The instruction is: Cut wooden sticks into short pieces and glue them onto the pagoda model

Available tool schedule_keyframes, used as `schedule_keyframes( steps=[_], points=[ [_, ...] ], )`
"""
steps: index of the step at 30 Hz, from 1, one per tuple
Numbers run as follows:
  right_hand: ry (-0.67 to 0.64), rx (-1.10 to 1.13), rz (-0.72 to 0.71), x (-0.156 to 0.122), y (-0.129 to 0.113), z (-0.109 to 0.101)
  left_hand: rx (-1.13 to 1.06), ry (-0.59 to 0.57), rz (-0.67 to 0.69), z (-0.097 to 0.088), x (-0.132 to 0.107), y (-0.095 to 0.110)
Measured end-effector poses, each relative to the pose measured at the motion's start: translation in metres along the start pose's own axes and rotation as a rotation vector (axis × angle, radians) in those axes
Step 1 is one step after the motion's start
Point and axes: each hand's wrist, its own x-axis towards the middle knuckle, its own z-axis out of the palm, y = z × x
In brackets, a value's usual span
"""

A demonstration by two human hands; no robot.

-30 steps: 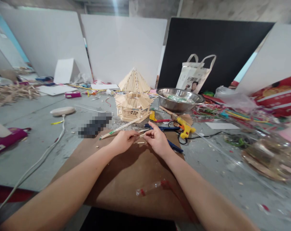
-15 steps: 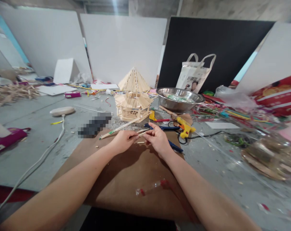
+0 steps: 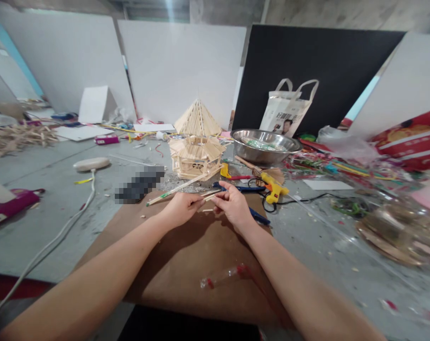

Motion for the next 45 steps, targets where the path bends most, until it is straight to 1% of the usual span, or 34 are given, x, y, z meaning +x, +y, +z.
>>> schedule_keyframes(
  steps=[13, 23, 26, 28, 33, 35, 38, 39, 41, 43, 45],
  points=[
    [0.001, 0.004, -0.001, 0.0, -0.001, 0.001, 0.007, 0.023, 0.022, 0.0, -0.001, 0.0],
    [-0.005, -0.012, 0.003, 0.0, -0.001, 0.001, -0.015, 0.033, 0.001, 0.001, 0.001, -0.001],
    [0.011, -0.079, 0.0, 0.002, 0.001, -0.003, -0.011, 0.031, -0.031, 0.001, 0.001, -0.004],
    [0.022, -0.223, -0.02, 0.005, 0.006, -0.007, -0.006, 0.04, -0.048, 0.002, 0.002, -0.006],
    [-0.025, -0.822, -0.165, 0.009, 0.014, -0.015, -0.011, 0.055, -0.086, 0.002, 0.003, -0.008],
    [-0.022, -0.963, -0.195, 0.009, 0.012, -0.016, -0.013, 0.055, -0.101, 0.002, 0.003, -0.008],
    [0.005, -1.095, -0.235, 0.008, 0.001, -0.021, -0.006, 0.054, -0.114, 0.001, 0.003, -0.008],
    [0.014, -1.187, -0.25, 0.008, -0.003, -0.024, -0.005, 0.053, -0.115, 0.0, 0.003, -0.007],
    [0.037, -1.395, -0.227, 0.009, -0.009, -0.032, -0.008, 0.05, -0.119, 0.0, 0.004, -0.007],
    [0.01, -1.562, -0.134, 0.009, -0.013, -0.039, -0.014, 0.052, -0.127, -0.001, 0.004, -0.007],
    [-0.031, -1.658, -0.024, 0.01, -0.015, -0.043, -0.02, 0.057, -0.136, -0.001, 0.003, -0.007]
  ],
)
